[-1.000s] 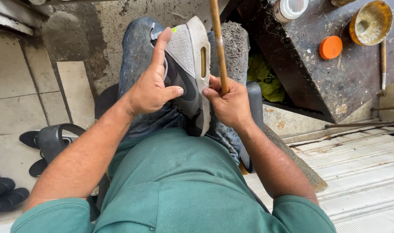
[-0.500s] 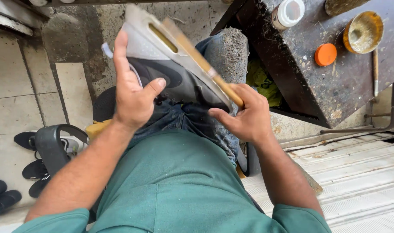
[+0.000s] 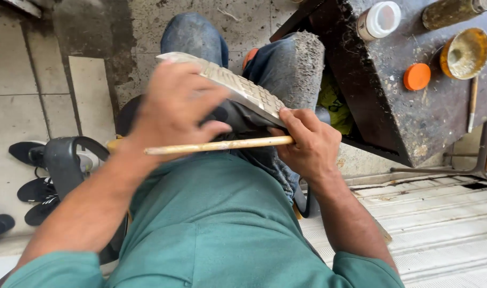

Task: Applying a liquid substance to the midsole of a shoe using a brush and adjusting it with a wooden stick.

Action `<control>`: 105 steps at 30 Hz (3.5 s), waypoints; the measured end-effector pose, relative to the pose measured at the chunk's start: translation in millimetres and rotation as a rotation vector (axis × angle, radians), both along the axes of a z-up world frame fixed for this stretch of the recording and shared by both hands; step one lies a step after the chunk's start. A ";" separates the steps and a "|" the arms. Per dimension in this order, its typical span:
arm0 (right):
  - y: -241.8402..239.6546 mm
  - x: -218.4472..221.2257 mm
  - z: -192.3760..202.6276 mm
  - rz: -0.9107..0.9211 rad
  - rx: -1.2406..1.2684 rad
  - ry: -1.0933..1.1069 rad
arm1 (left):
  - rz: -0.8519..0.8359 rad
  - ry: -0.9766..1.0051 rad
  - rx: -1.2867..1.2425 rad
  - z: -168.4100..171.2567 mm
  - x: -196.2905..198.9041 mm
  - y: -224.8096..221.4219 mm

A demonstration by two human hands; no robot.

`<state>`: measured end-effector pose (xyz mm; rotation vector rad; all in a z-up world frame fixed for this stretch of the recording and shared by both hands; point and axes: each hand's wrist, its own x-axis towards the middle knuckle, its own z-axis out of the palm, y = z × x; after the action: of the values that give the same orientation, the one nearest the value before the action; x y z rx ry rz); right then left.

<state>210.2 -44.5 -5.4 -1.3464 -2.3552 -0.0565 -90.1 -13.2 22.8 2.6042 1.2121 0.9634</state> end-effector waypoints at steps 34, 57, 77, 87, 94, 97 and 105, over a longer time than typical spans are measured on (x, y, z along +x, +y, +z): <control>22.7 39.5 22.5 0.036 -0.395 0.125 | -0.180 -0.029 -0.014 -50.9 65.8 26.2; 48.2 7.8 82.4 0.335 0.084 0.754 | -0.016 -0.438 -0.071 1.0 71.9 23.8; 45.6 -37.2 29.3 0.483 -0.123 1.237 | -0.084 -1.010 -0.675 -34.5 40.5 3.8; 45.2 -63.1 28.9 0.458 0.001 1.243 | -0.214 -0.835 -0.269 20.7 41.0 20.9; 53.6 -75.5 31.2 0.466 0.064 1.224 | -0.169 -0.858 -0.233 8.1 44.3 23.0; 59.0 -78.7 38.4 0.482 0.145 1.159 | -0.154 -0.870 -0.235 8.4 44.9 25.3; 69.5 -77.8 33.1 0.489 0.123 1.148 | -0.134 -0.882 -0.279 3.2 40.6 33.9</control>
<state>132.4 25.0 27.8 -0.4461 -1.5447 0.5517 -49.5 20.7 26.0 1.6778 0.8274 1.5271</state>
